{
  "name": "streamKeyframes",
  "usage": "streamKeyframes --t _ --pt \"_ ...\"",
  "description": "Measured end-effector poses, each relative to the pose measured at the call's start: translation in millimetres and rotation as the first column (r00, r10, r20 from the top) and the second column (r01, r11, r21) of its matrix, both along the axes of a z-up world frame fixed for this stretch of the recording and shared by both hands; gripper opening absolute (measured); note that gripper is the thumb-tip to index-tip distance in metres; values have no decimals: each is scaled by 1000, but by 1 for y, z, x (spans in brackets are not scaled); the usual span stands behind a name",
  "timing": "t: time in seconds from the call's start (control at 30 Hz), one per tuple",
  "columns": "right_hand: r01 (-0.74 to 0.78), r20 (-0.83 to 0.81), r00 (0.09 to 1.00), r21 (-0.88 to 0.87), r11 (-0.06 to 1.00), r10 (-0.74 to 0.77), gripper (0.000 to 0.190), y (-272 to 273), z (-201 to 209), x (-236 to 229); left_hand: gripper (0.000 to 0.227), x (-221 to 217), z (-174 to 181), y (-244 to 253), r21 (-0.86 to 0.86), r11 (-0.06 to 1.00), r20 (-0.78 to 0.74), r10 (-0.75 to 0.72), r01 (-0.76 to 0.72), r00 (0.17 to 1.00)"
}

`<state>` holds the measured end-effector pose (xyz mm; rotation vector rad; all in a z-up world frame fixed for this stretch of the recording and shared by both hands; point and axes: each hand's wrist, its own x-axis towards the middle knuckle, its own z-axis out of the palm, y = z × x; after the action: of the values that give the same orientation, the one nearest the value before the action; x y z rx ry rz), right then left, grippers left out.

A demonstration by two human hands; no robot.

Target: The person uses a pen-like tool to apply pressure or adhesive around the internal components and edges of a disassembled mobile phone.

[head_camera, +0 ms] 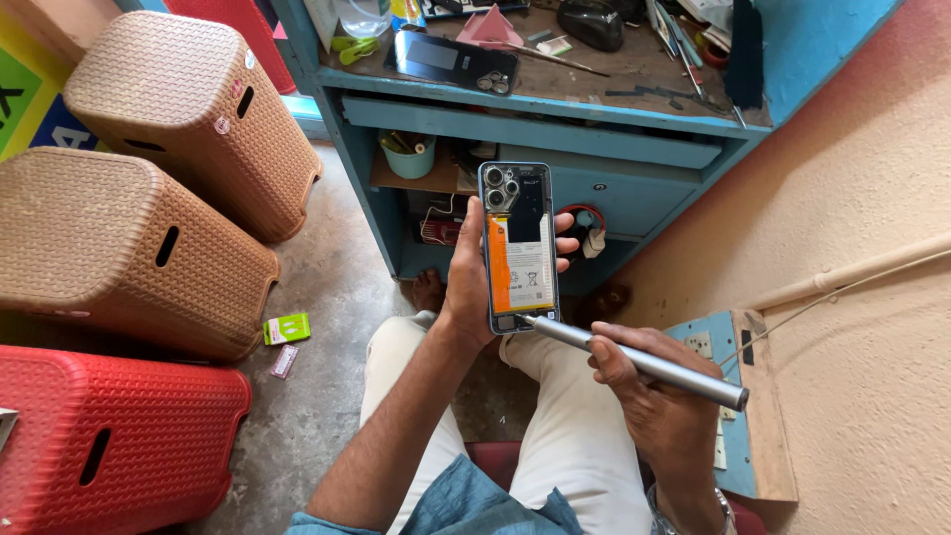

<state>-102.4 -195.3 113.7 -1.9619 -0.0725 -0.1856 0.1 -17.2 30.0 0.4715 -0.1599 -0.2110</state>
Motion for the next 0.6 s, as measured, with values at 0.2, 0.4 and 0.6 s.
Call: streamKeyframes --t 0.2,0.4,0.6 --pt "0 -16 1000 0 1000 0 23 3 0 -1 79 -2 0 0 103 994 -7 41 -40 999" --pt "85 -67 994 -16 996 -86 21 10 -4 3 74 -3 -6 -4 205 975 1 90 -89 996" --pt "59 -99 993 -49 997 -64 21 11 -7 7 73 -3 -14 -4 164 983 -38 91 -84 995"
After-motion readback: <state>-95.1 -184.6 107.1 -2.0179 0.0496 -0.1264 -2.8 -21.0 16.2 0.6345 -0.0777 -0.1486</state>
